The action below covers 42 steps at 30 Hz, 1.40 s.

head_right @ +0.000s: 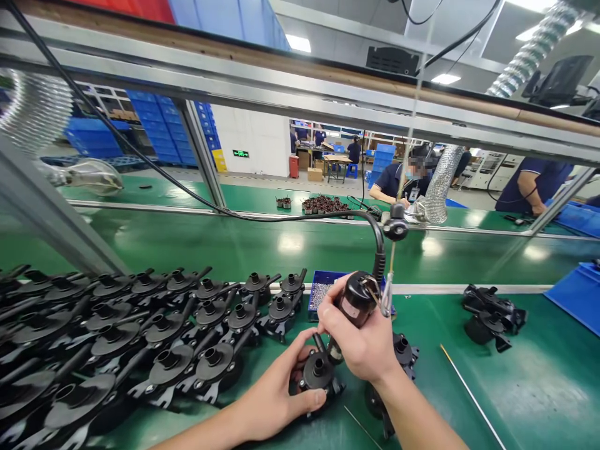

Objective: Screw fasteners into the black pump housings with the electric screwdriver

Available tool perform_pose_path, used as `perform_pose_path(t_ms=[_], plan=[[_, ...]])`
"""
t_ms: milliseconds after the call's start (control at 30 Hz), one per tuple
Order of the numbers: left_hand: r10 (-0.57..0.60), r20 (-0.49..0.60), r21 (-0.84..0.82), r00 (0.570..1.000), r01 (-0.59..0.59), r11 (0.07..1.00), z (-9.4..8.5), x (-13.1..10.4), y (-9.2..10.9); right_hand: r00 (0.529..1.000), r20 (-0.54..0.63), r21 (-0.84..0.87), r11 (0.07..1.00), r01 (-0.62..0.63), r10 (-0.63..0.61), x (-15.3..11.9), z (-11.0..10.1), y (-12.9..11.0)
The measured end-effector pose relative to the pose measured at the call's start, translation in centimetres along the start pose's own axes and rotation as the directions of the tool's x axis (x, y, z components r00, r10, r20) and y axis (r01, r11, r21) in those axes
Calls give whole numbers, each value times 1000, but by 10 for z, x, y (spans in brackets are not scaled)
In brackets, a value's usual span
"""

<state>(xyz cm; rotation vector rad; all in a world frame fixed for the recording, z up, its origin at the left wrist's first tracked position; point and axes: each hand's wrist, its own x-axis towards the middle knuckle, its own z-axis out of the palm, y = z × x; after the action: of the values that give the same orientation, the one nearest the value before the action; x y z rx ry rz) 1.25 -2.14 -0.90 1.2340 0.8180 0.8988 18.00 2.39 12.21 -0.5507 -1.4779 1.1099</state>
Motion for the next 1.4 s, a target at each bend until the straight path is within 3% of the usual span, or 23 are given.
perform_pose_path(t_ms=[100,300,767,1000,1400], plan=[[-2,-6,-6,1000,2,1000,-1,1,-2,997,-30,-56,996,-76,74,3,6,1],[-42,-21,-48,999,41,998,2,0,1,996,-83,6,1000,-31,31,-1,17,12],[-49,-17,-28,999,49,998,-4,1,-10,996,-77,27,999,-32,35,1,13,12],[-15,25,-36,1000,16,999,-6,2,-13,993,39,16,993,-114,113,1,14,4],[-41,35,-3,999,41,999,-12,2,-18,991,-45,66,990,-121,124,-1,8,12]])
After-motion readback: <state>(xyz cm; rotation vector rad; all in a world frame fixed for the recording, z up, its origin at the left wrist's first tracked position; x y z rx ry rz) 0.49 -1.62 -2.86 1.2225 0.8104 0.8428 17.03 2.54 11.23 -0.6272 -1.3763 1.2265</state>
